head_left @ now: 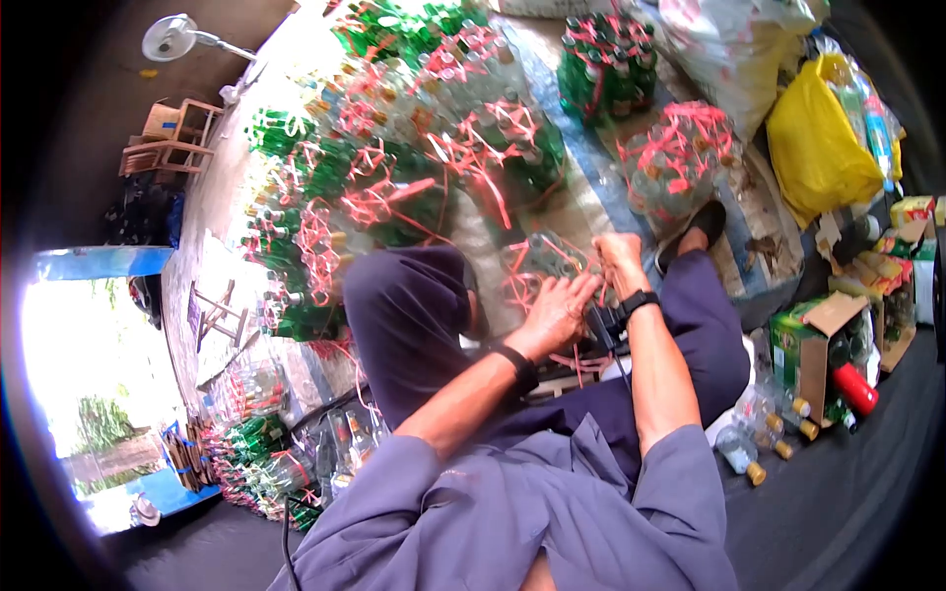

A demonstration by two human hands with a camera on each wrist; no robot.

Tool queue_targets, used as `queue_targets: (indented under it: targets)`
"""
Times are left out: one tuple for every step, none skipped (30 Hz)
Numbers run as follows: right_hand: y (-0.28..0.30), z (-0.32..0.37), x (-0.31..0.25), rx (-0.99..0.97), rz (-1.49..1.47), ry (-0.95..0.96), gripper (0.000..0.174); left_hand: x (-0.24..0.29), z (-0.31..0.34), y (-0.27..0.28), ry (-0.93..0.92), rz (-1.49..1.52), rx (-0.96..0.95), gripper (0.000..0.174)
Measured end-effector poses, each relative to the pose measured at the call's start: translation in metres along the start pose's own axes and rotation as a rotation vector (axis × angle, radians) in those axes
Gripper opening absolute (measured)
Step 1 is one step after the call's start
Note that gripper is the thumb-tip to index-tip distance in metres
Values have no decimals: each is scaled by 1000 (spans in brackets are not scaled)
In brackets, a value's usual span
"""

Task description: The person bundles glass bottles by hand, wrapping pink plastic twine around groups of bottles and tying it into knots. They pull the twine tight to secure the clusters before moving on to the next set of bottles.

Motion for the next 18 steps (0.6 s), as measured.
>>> queue_targets:
  targets:
    - [1,-18,17,-15,52,44,27,-1,2,-2,-16,-31,20,70]
    - [-1,20,-17,-3,-47,-38,27,-1,3,-2,-30,-65,45,67]
    - [-1,2,-1,-58,8,10,26,1,3,2,-19,-54,10,66]
    - [2,-47,40,-131,135,248,27,1,3,6,-4,-46,-24,65]
    - [2,-50,43,-143,97,367,25,0,3,8,-6,-20,-22,65]
    - [-2,46,-47,-40,22,40,22,-2,5,4,-8,10,-27,66]
    - [-2,45,-48,-72,54,107,20,-6,8,-1,-20,3,8,67]
    - [-2,46,-51,-142,151,182,18,-8,10,-5,-34,-1,38,68]
    - [-4,49,-51,-115,166,253,15,-8,12,-4,-22,4,19,71]
    - [-6,48,-49,-84,178,326,15,-8,14,-2,-60,26,139,76]
    - [-9,46,-47,-97,237,386,17,-11,16,-6,-59,23,98,76]
    - [-10,45,-45,-105,297,445,20,-11,17,-4,-59,23,55,78]
    - [-11,46,-45,-109,352,474,21,-10,19,-1,-84,19,91,79]
    - [-12,46,-42,-116,330,462,20,-7,21,2,-85,65,164,71]
    - [-14,49,-41,-113,350,469,20,-6,22,5,-91,56,169,69]
    - [-15,50,-41,-108,371,474,22,-6,23,8,-97,50,172,67]
    - [-16,50,-40,-112,373,486,22,-6,24,10,-95,45,184,67]
    - [-17,72,-54,-80,459,531,22,-9,24,9,-92,46,130,66]
Point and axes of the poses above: each hand's wrist, its own z-axis away from the middle knuckle, its own y-axis out of the back of the hand, x = y × z, the point moved 4 cm from there along -z, towards the middle knuckle, and after that the axes turned 6 degrees about -z, right-handed, at the moved point
